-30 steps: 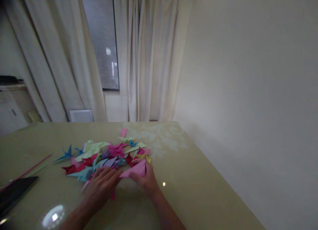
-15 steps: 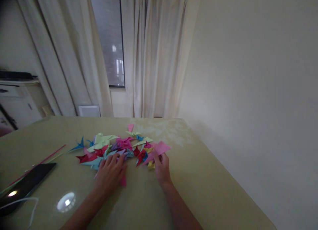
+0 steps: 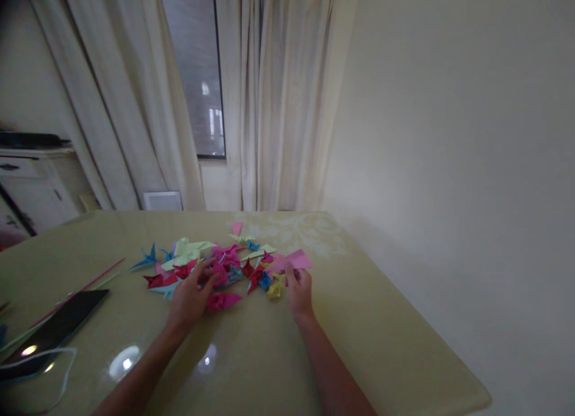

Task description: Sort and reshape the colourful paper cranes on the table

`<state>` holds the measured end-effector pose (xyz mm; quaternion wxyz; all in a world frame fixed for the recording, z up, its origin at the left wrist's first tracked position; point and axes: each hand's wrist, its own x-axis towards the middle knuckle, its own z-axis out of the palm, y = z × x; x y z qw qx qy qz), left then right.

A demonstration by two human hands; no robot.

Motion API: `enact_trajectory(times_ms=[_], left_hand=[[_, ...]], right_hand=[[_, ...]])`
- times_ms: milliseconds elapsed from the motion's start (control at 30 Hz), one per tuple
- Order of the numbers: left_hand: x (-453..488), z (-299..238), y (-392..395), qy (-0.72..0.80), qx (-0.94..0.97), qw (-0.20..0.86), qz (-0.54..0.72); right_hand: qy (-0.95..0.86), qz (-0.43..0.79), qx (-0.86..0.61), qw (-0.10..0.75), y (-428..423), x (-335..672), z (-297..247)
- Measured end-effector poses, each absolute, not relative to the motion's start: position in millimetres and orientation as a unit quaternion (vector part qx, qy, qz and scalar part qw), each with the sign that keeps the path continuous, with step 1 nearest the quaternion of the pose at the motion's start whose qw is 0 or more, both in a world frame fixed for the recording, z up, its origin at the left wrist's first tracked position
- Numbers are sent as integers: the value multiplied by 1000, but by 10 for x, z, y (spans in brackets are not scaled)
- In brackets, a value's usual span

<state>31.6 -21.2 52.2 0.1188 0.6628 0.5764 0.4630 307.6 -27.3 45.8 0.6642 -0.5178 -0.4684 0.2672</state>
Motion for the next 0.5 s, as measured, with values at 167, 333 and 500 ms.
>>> enact_trajectory(times_ms=[167, 333, 500], left_hand=[[323, 562, -216, 572, 616, 144, 523], [333, 601, -239, 521, 626, 72, 575], [366, 588, -276, 428, 693, -3, 581]], right_hand=[[-506, 273, -511, 639, -269, 3020, 377], [-506, 289, -502, 639, -304, 2969, 387], [-494, 307, -485, 653, -355, 2951, 493]])
